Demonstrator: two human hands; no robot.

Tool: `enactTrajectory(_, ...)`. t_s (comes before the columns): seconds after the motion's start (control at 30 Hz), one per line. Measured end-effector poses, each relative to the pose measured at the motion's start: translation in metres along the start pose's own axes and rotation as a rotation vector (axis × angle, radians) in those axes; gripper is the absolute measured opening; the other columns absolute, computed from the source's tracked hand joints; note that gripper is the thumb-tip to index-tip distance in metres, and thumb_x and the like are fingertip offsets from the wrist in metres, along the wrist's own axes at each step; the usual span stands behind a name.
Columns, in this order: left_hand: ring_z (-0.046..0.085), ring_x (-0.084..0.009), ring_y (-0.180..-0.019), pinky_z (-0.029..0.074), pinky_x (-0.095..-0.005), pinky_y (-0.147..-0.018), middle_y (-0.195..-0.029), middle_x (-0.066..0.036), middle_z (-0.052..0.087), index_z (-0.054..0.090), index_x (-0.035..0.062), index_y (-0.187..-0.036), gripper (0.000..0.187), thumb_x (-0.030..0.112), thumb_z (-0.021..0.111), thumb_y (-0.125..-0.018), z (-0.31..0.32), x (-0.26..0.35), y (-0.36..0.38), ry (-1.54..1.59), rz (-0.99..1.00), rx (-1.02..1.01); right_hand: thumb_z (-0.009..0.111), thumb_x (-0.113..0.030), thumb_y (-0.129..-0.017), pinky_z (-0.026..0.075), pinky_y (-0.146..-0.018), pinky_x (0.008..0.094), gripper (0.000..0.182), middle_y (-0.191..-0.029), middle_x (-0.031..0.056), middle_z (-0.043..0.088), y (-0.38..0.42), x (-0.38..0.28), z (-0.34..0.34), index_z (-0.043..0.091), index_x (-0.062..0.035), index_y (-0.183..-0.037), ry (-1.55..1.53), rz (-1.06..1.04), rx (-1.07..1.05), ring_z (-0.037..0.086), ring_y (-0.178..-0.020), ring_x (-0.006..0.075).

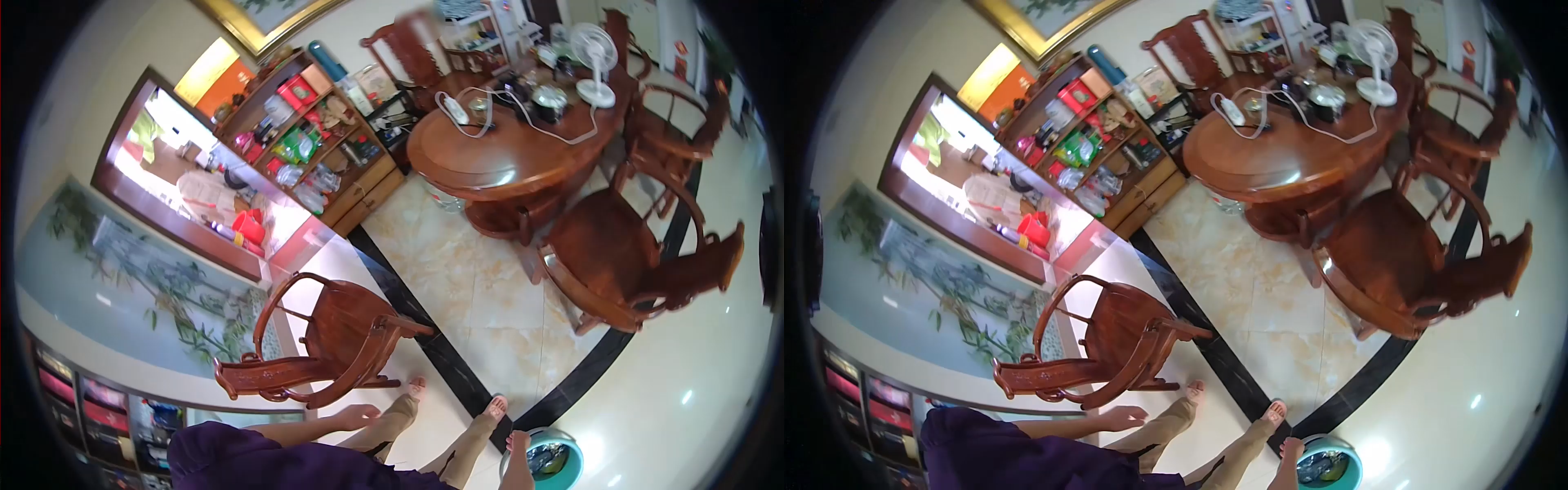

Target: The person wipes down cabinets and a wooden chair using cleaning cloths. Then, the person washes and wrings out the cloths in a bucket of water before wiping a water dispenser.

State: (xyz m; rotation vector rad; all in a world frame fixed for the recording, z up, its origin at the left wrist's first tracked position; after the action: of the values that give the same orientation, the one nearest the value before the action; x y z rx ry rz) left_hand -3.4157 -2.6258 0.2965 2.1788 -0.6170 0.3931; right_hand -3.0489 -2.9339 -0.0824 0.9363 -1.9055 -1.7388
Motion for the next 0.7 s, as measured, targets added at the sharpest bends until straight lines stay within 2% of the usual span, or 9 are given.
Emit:
enactTrajectory(0.17, 0.062, -0.0337, -0.104, 0.048, -0.0416, -0.092, -0.108, -0.016, 0.067, 0.065, 0.0045, -0.112, 0.04, 0.026, 0.071, -0.08, -0.142, -0.069, 0.075, -0.253, -0.141, 0.513, 0.053, -0.019, -0.089, 0.053, -0.05, 0.0394, 0.013, -0.078, 0.007, 0.065, 0.003, -0.069, 0.067, 0.062, -0.0088, -0.092, -0.059, -0.186, -0.346, 0.067, -0.064, 0.0232)
enactTrajectory(0.23, 0.056, -0.0336, -0.116, 0.043, -0.0418, -0.1, -0.119, -0.018, 0.061, 0.059, 0.0051, -0.122, 0.053, 0.025, 0.074, -0.075, -0.185, -0.167, 0.106, -0.34, -0.31, 0.599, 0.053, -0.021, -0.09, 0.055, -0.054, 0.0403, 0.019, -0.086, 0.0093, 0.068, 0.007, -0.087, 0.126, 0.063, -0.0089, -0.1, 0.069, -0.298, -0.419, 0.069, -0.069, 0.0236)
enactTrajectory(0.3, 0.047, -0.0341, -0.126, 0.035, -0.047, -0.104, -0.13, -0.017, 0.054, 0.052, 0.0032, -0.127, 0.063, 0.029, 0.074, -0.074, -0.245, -0.203, 0.143, -0.42, -0.577, 0.655, 0.054, -0.024, -0.09, 0.057, -0.058, 0.0412, 0.026, -0.093, 0.0115, 0.071, -0.018, -0.08, 0.2, 0.064, -0.0089, -0.109, 0.142, -0.355, -0.535, 0.071, -0.074, 0.024)
enactTrajectory(0.33, 0.041, -0.0345, -0.13, 0.031, -0.0496, -0.107, -0.134, -0.017, 0.049, 0.048, 0.0028, -0.131, 0.068, 0.033, 0.074, -0.075, -0.264, -0.252, 0.15, -0.553, -0.591, 0.751, 0.047, -0.017, -0.095, 0.06, -0.069, 0.0416, 0.03, -0.105, 0.0181, 0.068, 0.093, -0.114, 0.227, 0.056, 0.0004, -0.117, 0.312, -0.391, -0.541, 0.07, -0.084, 0.0309)
enactTrajectory(0.37, 0.035, -0.0349, -0.134, 0.026, -0.0523, -0.109, -0.139, -0.017, 0.045, 0.044, 0.0025, -0.135, 0.074, 0.036, 0.074, -0.076, -0.277, -0.292, 0.158, -0.687, -0.61, 0.836, 0.048, -0.021, -0.097, 0.059, -0.075, 0.0435, 0.034, -0.111, 0.0185, 0.066, 0.109, -0.103, 0.27, 0.053, -0.001, -0.124, 0.299, -0.269, -0.641, 0.068, -0.091, 0.0307)
enactTrajectory(0.47, 0.032, -0.036, -0.137, 0.023, -0.0565, -0.11, -0.142, -0.019, 0.042, 0.044, 0.0008, -0.135, 0.076, 0.045, 0.071, -0.079, -0.331, -0.37, 0.167, -0.713, -0.859, 0.746, 0.055, -0.032, -0.097, 0.054, -0.09, 0.0492, 0.045, -0.124, 0.0178, 0.06, 0.227, -0.091, 0.378, 0.049, -0.0068, -0.134, 0.395, -0.18, -0.77, 0.062, -0.109, 0.0322)
enactTrajectory(0.57, 0.026, -0.0378, -0.141, 0.022, -0.0599, -0.11, -0.148, -0.021, 0.037, 0.041, 0.002, -0.14, 0.084, 0.054, 0.068, -0.08, -0.351, -0.45, 0.166, -0.51, -1.033, 0.57, 0.07, -0.065, -0.076, 0.045, -0.095, 0.0631, 0.104, -0.155, 0.0195, 0.017, 0.286, -0.047, 0.468, 0.018, -0.0173, -0.152, 0.506, 0.215, -0.767, 0.037, -0.134, 0.0379)
enactTrajectory(0.63, 0.041, -0.0341, -0.134, 0.036, -0.0527, -0.105, -0.139, -0.022, 0.049, 0.052, 0.0018, -0.132, 0.078, 0.06, 0.063, -0.082, -0.367, -0.466, 0.161, -0.202, -1.106, 0.325, 0.068, -0.069, -0.074, 0.043, -0.096, 0.0654, 0.108, -0.151, 0.0231, 0.024, 0.305, -0.012, 0.51, 0.014, -0.0163, -0.152, 0.421, 0.367, -0.566, 0.036, -0.133, 0.0433)
enactTrajectory(0.7, 0.053, -0.0315, -0.126, 0.043, -0.0467, -0.101, -0.129, -0.021, 0.059, 0.058, 0.0021, -0.126, 0.075, 0.064, 0.059, -0.083, -0.349, -0.514, 0.156, 0.035, -1.104, 0.156, 0.069, -0.068, -0.074, 0.046, -0.095, 0.0614, 0.103, -0.142, 0.023, 0.037, 0.32, 0.015, 0.531, 0.023, -0.0124, -0.147, 0.308, 0.558, -0.489, 0.048, -0.121, 0.0425)
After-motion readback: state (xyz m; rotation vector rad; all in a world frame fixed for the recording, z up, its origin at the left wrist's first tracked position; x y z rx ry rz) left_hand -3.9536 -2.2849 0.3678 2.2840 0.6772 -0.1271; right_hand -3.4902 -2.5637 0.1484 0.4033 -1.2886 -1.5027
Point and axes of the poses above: each hand's wrist, its own y-axis away from the middle knuckle, its own z-axis out of the palm, x = y × z, the point moved 5 cm from there along -y, towards the middle knuckle
